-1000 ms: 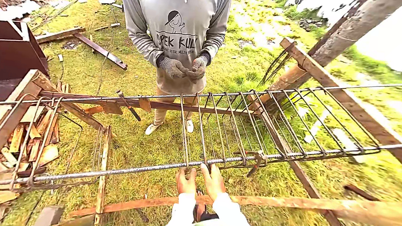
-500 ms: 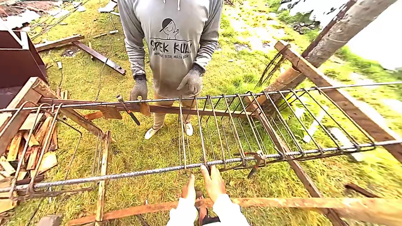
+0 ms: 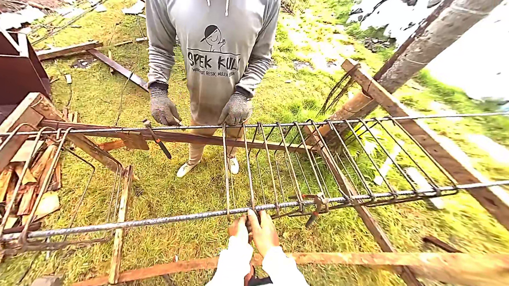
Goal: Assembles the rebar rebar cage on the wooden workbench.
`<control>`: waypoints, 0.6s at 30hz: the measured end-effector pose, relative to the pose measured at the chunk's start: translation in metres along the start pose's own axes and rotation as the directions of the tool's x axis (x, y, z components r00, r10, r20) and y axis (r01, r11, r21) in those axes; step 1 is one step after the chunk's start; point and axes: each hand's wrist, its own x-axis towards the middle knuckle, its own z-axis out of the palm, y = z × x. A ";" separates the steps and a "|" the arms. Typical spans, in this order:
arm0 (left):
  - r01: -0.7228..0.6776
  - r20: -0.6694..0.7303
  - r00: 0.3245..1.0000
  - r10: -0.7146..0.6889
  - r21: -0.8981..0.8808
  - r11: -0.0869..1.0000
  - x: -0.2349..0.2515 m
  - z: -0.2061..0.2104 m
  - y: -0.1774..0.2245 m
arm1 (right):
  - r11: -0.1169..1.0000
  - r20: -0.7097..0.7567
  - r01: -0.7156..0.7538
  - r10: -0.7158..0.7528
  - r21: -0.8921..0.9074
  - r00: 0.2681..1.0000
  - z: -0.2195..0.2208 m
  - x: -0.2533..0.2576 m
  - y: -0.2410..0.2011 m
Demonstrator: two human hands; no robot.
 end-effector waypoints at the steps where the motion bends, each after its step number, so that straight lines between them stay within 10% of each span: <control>1: -0.026 -0.037 0.999 0.028 0.055 0.998 0.005 0.001 0.000 | 1.000 0.004 -0.003 0.003 -0.005 1.000 -0.001 -0.001 -0.001; 9: -0.330 0.141 0.937 0.320 0.053 0.943 -0.001 -0.004 -0.004 | 1.000 -0.007 0.023 -0.023 -0.014 1.000 0.001 -0.003 -0.003; 11: 0.010 0.034 0.999 -0.015 0.152 0.988 -0.043 0.016 0.039 | 0.999 -0.023 0.036 -0.036 0.005 0.999 0.003 -0.004 -0.001; 13: -0.384 0.359 0.880 0.311 0.155 0.910 -0.003 -0.020 0.004 | 0.999 -0.028 0.048 -0.048 0.018 0.998 0.005 -0.004 0.001; 18: -0.482 0.398 0.873 0.282 0.619 0.620 -0.031 -0.050 0.038 | 0.998 -0.004 0.048 -0.048 0.046 0.999 0.006 -0.002 0.002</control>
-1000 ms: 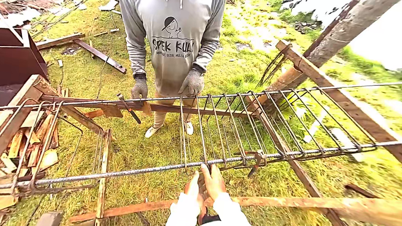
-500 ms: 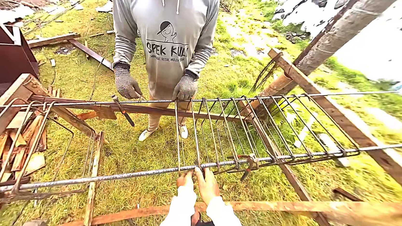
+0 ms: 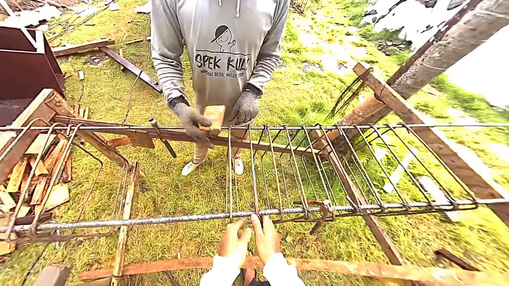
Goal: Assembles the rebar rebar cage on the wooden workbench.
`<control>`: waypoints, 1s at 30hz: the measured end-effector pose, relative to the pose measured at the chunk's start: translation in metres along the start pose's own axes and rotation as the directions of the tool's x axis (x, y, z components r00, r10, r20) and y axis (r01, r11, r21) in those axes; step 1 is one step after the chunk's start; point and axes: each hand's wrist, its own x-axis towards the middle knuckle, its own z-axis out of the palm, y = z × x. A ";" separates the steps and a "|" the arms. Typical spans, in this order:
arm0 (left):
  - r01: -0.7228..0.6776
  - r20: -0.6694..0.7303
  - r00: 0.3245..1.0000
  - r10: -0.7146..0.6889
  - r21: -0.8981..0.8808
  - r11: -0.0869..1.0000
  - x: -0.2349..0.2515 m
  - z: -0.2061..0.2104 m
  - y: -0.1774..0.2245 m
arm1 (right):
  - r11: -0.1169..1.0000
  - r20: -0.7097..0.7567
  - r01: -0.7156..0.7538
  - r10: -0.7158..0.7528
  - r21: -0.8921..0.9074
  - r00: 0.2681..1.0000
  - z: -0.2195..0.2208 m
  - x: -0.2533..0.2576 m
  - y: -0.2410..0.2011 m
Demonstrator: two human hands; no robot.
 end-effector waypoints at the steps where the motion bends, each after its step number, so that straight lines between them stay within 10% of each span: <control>1: -0.068 -0.024 0.997 0.072 0.129 0.989 -0.006 -0.011 0.017 | 1.000 0.005 -0.003 0.003 0.008 1.000 0.000 0.000 0.000; 4: -0.208 0.045 0.974 0.221 0.559 0.803 0.009 -0.033 0.071 | 0.999 -0.004 -0.003 0.003 0.032 1.000 0.001 0.000 0.000; 10: -0.195 0.261 0.925 -0.275 0.950 0.245 0.083 0.000 0.108 | 0.999 -0.016 0.017 -0.016 0.040 1.000 0.001 0.000 0.000; 22: 0.014 0.123 0.936 -0.330 0.924 0.383 0.103 0.014 0.085 | 0.998 0.010 0.001 -0.001 0.055 1.000 0.001 0.000 0.001; 30: 0.075 -0.028 0.995 -0.096 0.849 0.524 0.069 0.016 0.061 | 0.998 0.047 0.030 -0.033 0.058 0.998 -0.003 0.001 0.008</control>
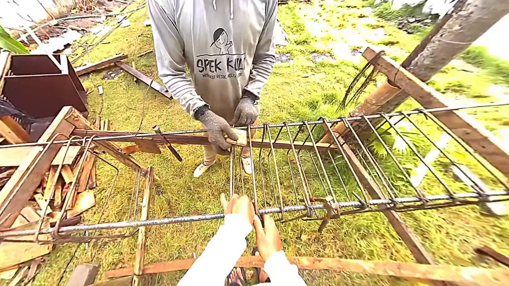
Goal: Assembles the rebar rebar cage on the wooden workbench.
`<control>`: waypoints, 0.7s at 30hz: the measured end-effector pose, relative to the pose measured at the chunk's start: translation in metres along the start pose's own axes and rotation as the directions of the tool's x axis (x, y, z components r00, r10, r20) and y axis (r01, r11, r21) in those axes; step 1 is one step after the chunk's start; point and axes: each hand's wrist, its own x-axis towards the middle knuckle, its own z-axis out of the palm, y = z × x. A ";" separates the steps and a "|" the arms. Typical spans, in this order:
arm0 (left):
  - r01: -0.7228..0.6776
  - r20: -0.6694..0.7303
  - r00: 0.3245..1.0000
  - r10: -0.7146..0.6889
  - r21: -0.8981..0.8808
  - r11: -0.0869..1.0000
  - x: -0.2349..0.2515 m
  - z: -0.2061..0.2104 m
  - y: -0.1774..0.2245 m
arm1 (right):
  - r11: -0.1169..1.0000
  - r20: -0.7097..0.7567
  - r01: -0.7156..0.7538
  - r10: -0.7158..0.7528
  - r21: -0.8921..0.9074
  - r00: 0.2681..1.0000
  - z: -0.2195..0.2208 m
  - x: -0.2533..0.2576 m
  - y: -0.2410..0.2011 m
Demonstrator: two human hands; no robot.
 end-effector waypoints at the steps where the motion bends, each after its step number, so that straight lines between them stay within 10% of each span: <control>1: -0.007 -0.008 1.000 0.007 -0.008 1.000 0.000 0.001 -0.001 | 1.000 0.008 -0.001 0.001 -0.003 1.000 -0.002 0.000 0.000; 7: -0.133 -0.328 0.943 0.054 -0.223 0.966 -0.013 0.031 -0.021 | 1.000 0.025 0.024 -0.024 -0.018 0.999 -0.004 0.001 0.002; 11: -0.436 -0.758 0.648 0.076 -0.287 0.853 -0.013 0.078 -0.029 | 0.999 0.065 0.033 -0.030 -0.040 0.997 -0.008 0.005 0.003; 16: -0.523 -0.734 0.665 0.139 -0.325 0.788 -0.021 0.085 -0.033 | 0.992 0.231 0.107 -0.089 -0.066 0.969 -0.028 0.009 0.003; 21: -0.526 -0.818 0.563 0.116 -0.247 0.814 -0.016 0.100 -0.028 | 0.926 0.163 -0.122 0.067 0.357 0.984 -0.036 0.002 0.017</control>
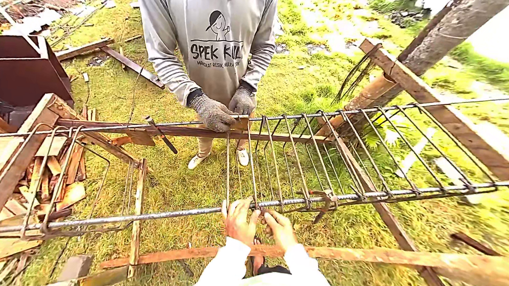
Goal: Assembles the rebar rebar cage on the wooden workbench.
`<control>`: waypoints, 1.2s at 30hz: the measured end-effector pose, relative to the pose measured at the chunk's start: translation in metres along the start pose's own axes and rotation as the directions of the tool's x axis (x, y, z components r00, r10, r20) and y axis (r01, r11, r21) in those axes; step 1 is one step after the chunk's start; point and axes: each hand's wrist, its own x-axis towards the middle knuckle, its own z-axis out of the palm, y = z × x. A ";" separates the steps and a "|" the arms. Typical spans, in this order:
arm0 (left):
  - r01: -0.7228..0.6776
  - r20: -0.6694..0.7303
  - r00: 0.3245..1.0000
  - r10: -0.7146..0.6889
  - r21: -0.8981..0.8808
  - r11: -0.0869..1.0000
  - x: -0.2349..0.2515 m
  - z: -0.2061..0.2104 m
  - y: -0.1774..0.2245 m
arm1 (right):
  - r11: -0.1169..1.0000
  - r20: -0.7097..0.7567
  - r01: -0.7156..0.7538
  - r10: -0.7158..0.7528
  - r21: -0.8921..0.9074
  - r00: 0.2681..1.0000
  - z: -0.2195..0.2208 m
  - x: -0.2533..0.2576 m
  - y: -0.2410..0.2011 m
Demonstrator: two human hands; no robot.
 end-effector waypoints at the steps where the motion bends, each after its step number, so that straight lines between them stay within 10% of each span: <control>1: -0.018 -0.040 0.999 0.019 0.024 1.000 -0.002 0.005 -0.001 | 0.998 -0.022 -0.028 0.029 0.054 0.999 0.001 -0.001 0.000; 10: -0.078 -0.176 0.981 0.077 0.003 0.997 -0.009 0.022 -0.008 | 0.949 0.112 -0.304 0.312 -0.081 0.943 -0.007 0.012 -0.029; 18: -0.198 -0.054 0.979 0.196 -0.037 0.979 -0.015 0.014 -0.019 | 0.975 0.214 -0.186 0.208 -0.119 0.954 -0.012 0.000 -0.039; 25: -0.167 -0.192 0.960 0.204 0.190 0.967 -0.023 0.028 -0.007 | 0.427 0.133 0.039 0.194 -0.903 0.972 0.013 -0.038 -0.088; 32: -0.119 -0.258 0.953 0.162 0.175 0.977 -0.020 0.040 -0.009 | 0.585 0.178 0.095 0.086 -0.805 0.980 -0.021 -0.028 -0.126; 36: -0.116 -0.253 0.955 0.154 0.160 0.980 -0.022 0.040 -0.005 | 0.415 0.185 0.096 0.180 -0.905 0.966 -0.005 0.003 -0.122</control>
